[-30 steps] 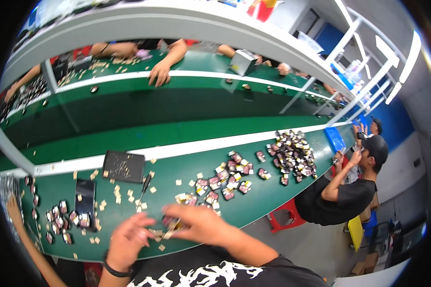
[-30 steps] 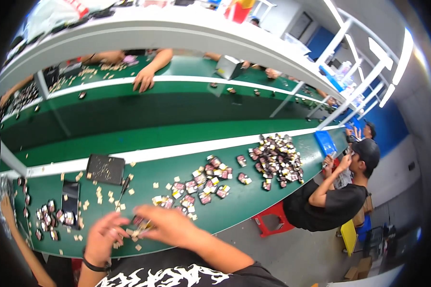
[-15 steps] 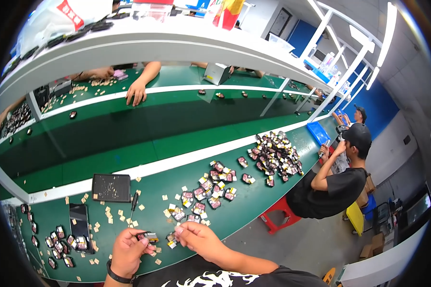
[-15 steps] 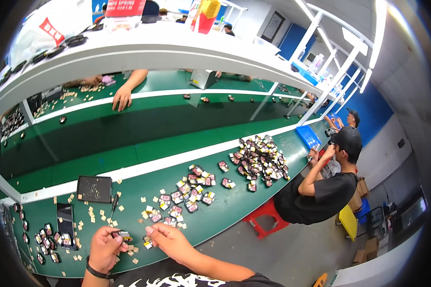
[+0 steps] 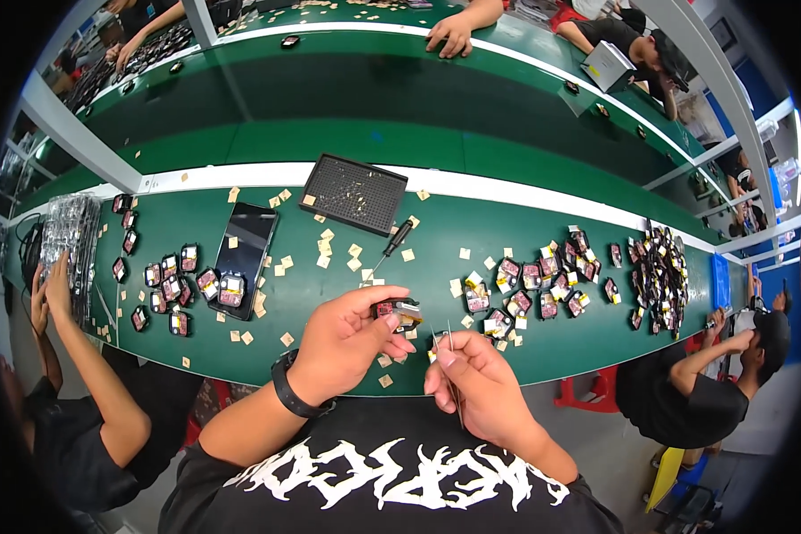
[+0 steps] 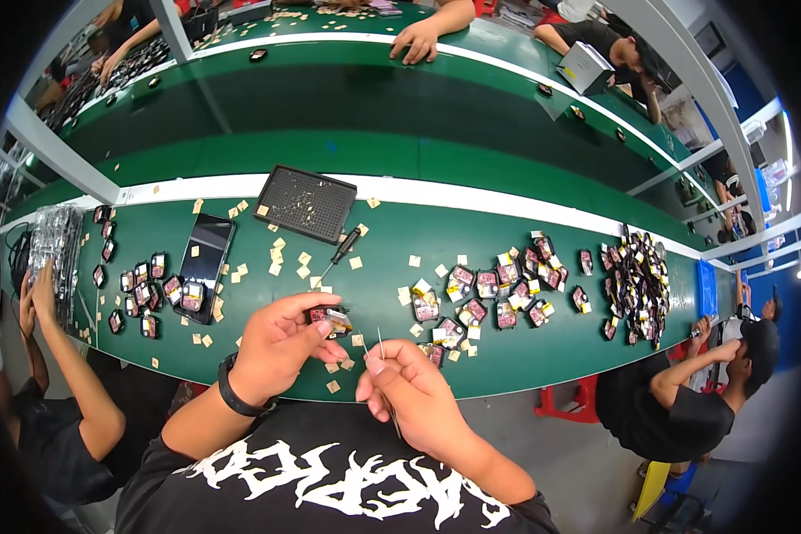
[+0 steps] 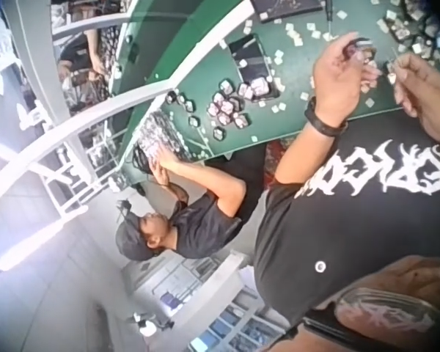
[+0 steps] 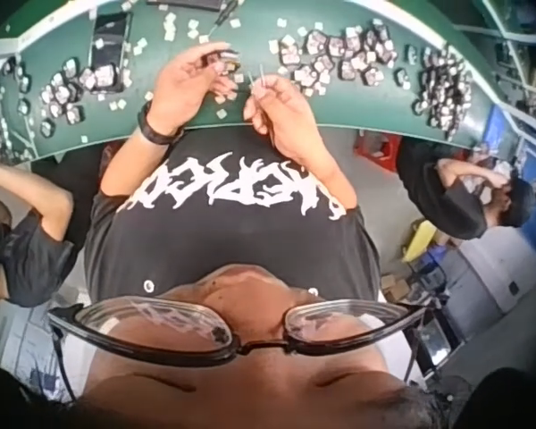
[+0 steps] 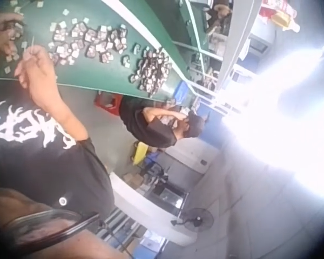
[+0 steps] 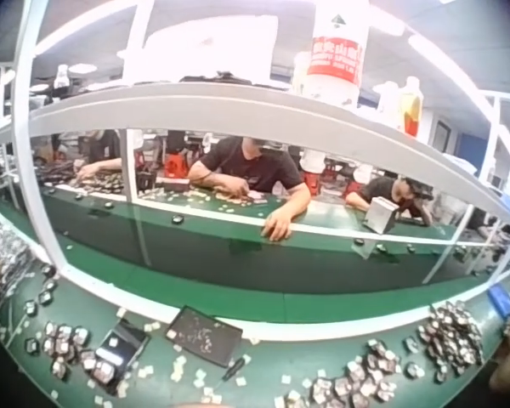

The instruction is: The recorder and colleagues are seen assembling small electronic components at a workbench in a factory or assembly line setting.

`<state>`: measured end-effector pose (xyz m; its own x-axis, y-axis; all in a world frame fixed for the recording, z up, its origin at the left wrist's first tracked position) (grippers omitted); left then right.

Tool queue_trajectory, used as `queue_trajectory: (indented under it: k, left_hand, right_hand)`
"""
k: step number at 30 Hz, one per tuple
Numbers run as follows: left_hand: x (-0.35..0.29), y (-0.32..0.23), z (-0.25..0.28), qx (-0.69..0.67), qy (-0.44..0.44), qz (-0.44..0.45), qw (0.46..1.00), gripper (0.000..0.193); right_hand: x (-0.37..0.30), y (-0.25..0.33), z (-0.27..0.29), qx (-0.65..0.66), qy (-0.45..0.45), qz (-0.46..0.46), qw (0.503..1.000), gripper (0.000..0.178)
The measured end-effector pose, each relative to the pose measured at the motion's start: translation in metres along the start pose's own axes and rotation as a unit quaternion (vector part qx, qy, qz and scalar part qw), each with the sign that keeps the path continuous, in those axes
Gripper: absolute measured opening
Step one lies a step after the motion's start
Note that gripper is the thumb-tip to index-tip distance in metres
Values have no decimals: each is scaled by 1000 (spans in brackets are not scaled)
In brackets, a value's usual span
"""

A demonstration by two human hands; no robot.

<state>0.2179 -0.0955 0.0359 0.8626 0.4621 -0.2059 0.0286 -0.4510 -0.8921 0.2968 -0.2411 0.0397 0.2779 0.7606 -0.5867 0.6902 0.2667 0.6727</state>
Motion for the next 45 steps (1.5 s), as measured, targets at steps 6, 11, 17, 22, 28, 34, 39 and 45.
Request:
queue_trajectory:
  k: [6,11,17,22,28,34,39,45]
  left_hand:
    - [-5,-12,-7,70,0,-63,996,31]
    - [-6,-23,-13,188,25,-132,973,29]
    - [-2,-21,-16,228,13,-129,965,28]
    - [0,-15,-16,208,8,-88,974,29]
    - [-1,-2,-16,92,-20,-15,995,31]
    - [0,4,-17,4,-39,33,999,33]
    - [-3,6,-23,58,-9,35,998,33]
    - [-6,6,-38,112,6,-2,994,25]
  right_hand:
    - [4,3,-16,-4,24,1,1000,7]
    - [10,6,-15,51,30,-18,998,10]
    - [11,3,-6,81,-30,35,996,13]
    - [11,3,0,33,-47,69,996,14]
    - [10,2,7,17,-51,92,994,14]
    - [-3,11,20,-21,-91,239,966,19]
    - [-3,31,28,-130,-83,295,943,37]
    - [-2,60,15,-374,-91,310,870,15]
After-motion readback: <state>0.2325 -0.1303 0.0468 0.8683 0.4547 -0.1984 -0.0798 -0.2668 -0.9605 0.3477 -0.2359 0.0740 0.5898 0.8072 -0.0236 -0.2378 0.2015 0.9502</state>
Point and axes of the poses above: each hand's wrist, its own x-axis towards the middle knuckle, its own z-axis out of the back of the hand, y = z × x, the point moved 7 cm from there along x, towards the middle knuckle, and after that the axes turned 4 degrees about -z, right-handed, at the moved point
